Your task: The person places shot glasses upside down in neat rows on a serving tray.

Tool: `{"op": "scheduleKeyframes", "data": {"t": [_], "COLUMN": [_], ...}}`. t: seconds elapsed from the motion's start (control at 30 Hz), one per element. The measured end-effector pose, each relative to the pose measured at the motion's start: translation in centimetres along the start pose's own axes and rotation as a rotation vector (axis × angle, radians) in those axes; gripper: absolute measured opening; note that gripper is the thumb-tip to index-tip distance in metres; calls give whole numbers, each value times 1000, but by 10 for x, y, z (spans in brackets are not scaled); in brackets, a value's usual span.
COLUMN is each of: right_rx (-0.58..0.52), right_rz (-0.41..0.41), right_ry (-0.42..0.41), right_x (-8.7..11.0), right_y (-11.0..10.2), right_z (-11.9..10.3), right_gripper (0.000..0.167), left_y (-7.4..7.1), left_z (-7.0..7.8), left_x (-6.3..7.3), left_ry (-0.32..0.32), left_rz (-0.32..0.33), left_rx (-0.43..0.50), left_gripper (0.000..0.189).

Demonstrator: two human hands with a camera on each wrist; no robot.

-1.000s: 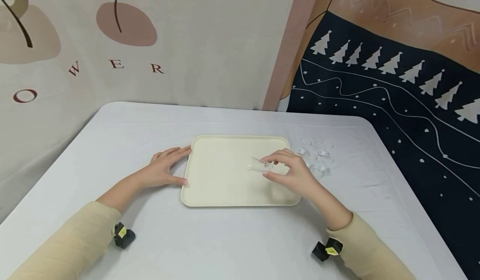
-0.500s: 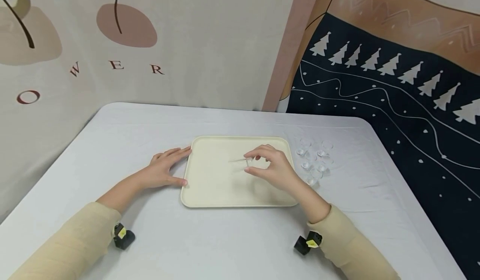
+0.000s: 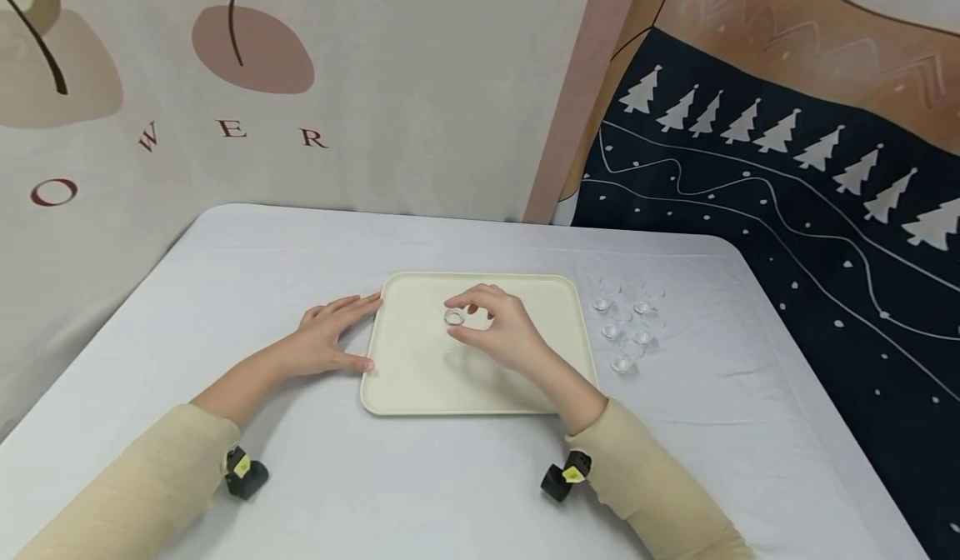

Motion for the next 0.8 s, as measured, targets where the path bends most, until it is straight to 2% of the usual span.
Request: {"op": "scheduleKeyframes", "data": {"t": [0.17,0.8], "right_rx": [-19,39], "right_rz": [4,-38], "right_ry": [23,52], "right_x": [-10,-42], "right_y": [16,66], "right_z": [0,6], "right_gripper": [28,30], "left_y": [1,1], "left_z": [-2,-1], "left_x": [-1,0], "left_ry": [-4,15], "left_rz": [-3,5], "left_rx": [5,-11], "left_gripper": [102,100]}}
Point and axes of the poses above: each hand's wrist, its own x-axis away from the middle knuckle, its own y-axis out of the palm, z = x × y, the point moved 2 cm from there along -x, towards the middle knuckle, and after that the axes turned 3 degrees about z, right-handed, at the moved point
